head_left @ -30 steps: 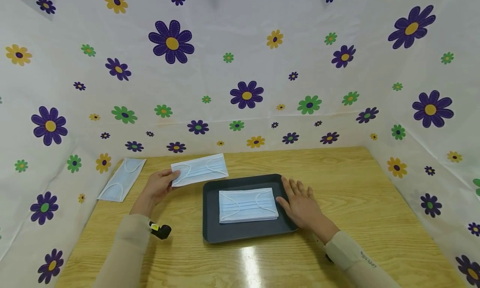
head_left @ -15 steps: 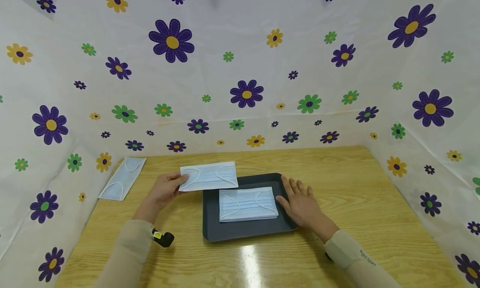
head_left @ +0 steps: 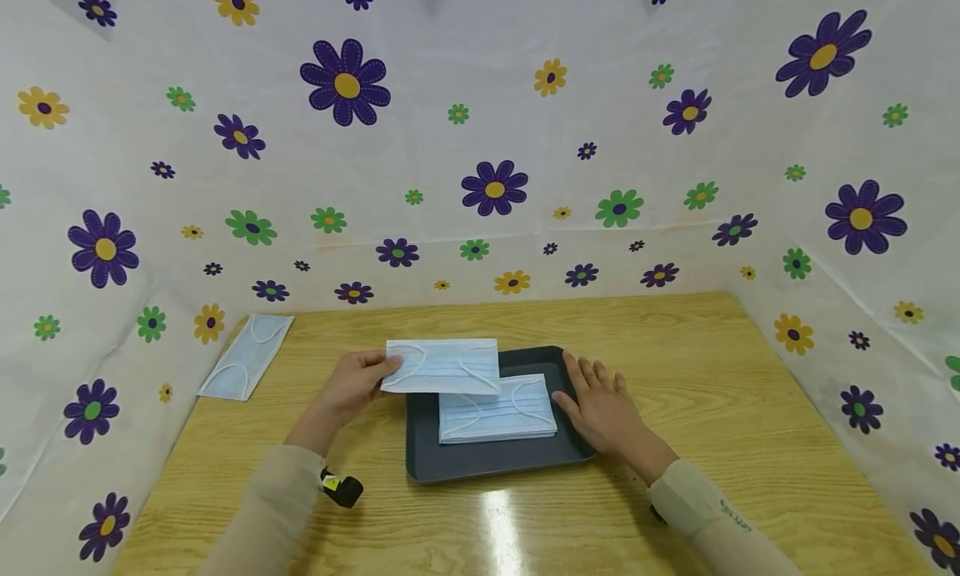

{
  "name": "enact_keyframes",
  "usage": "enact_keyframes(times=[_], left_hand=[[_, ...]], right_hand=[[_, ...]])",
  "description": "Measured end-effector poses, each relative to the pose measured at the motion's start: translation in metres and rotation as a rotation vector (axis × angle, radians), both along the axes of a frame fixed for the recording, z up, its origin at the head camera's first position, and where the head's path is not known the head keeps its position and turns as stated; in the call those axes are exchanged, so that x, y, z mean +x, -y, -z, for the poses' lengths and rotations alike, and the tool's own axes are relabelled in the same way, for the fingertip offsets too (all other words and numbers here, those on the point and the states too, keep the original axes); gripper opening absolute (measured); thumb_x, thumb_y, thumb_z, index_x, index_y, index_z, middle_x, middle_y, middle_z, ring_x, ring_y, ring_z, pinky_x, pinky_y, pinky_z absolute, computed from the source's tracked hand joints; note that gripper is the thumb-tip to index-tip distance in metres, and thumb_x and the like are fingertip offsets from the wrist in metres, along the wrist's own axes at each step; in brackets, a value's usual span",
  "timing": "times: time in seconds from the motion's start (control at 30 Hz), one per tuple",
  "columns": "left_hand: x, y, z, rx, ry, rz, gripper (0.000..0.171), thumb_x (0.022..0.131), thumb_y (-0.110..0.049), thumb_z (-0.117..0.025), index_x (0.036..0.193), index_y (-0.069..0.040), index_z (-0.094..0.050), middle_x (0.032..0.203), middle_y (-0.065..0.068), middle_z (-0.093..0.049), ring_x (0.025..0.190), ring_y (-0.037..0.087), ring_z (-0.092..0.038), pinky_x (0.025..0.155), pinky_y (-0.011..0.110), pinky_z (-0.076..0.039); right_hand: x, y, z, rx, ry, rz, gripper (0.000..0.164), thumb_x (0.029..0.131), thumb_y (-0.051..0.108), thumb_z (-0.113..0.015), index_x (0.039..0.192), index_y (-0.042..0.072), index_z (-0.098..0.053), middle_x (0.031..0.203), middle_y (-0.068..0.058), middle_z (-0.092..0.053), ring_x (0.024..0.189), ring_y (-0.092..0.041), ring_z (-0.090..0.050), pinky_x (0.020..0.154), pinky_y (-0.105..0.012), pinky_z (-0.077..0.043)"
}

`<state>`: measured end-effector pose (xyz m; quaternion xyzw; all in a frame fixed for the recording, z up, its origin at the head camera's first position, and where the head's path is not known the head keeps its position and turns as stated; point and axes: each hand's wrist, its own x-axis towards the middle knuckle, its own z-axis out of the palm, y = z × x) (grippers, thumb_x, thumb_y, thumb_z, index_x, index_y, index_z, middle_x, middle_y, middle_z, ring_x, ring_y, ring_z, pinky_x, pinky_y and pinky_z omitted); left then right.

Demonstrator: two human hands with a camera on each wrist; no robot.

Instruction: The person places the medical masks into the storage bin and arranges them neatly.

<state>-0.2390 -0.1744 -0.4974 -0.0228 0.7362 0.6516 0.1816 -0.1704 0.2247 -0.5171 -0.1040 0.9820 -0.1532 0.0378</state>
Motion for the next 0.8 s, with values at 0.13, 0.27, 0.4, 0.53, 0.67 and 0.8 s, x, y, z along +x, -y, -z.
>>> enact_keyframes(times=[0.13,0.27,0.4,0.53,0.67,0.8], left_hand=[[0.004,-0.007,0.000,-0.014,-0.012,0.003,0.040,0.108,-0.018,-0.061,0.136,0.010,-0.063,0.089,-0.002,-0.067,0.072,0.009,-0.056,0.065,0.022,-0.047],[0.007,-0.014,-0.001,-0.023,-0.010,0.007,0.040,0.108,-0.018,-0.061,0.138,0.009,-0.063,0.088,-0.002,-0.069,0.072,0.009,-0.056,0.065,0.023,-0.047],[0.009,-0.021,-0.002,-0.016,-0.004,0.010,0.041,0.108,-0.018,-0.061,0.139,0.008,-0.062,0.092,-0.001,-0.072,0.076,0.007,-0.063,0.071,0.024,-0.055],[0.011,-0.027,-0.001,-0.005,0.005,0.013,0.042,0.108,-0.018,-0.062,0.140,0.008,-0.061,0.095,0.001,-0.073,0.078,0.007,-0.067,0.070,0.023,-0.059],[0.014,-0.033,-0.001,-0.005,0.012,0.015,0.041,0.108,-0.017,-0.062,0.139,0.008,-0.062,0.096,0.003,-0.074,0.077,0.007,-0.067,0.067,0.021,-0.057],[0.015,-0.040,0.000,-0.019,0.012,0.010,0.038,0.107,-0.017,-0.062,0.137,0.007,-0.064,0.095,0.002,-0.074,0.075,0.007,-0.066,0.067,0.021,-0.057]], right_hand=[[0.000,0.000,0.001,-0.004,-0.001,0.000,0.074,0.113,0.048,-0.040,0.170,0.008,-0.013,0.166,-0.033,-0.031,0.154,-0.058,-0.026,0.120,-0.080,-0.017],[0.000,-0.001,0.002,-0.006,0.000,0.003,0.074,0.113,0.048,-0.040,0.170,0.008,-0.013,0.166,-0.033,-0.032,0.154,-0.058,-0.026,0.120,-0.080,-0.017],[-0.001,0.000,0.002,-0.008,0.005,0.004,0.074,0.114,0.048,-0.039,0.170,0.008,-0.013,0.166,-0.033,-0.031,0.154,-0.058,-0.026,0.120,-0.080,-0.017],[-0.001,0.000,0.001,-0.008,0.005,0.003,0.074,0.114,0.048,-0.039,0.170,0.009,-0.013,0.166,-0.033,-0.031,0.154,-0.058,-0.026,0.120,-0.080,-0.017],[-0.001,0.000,0.000,-0.004,0.005,0.002,0.074,0.114,0.048,-0.039,0.170,0.008,-0.013,0.166,-0.033,-0.031,0.154,-0.058,-0.027,0.120,-0.079,-0.018],[-0.001,0.000,0.000,0.000,0.007,0.005,0.074,0.114,0.047,-0.040,0.170,0.008,-0.013,0.166,-0.033,-0.032,0.154,-0.058,-0.027,0.119,-0.079,-0.019]])
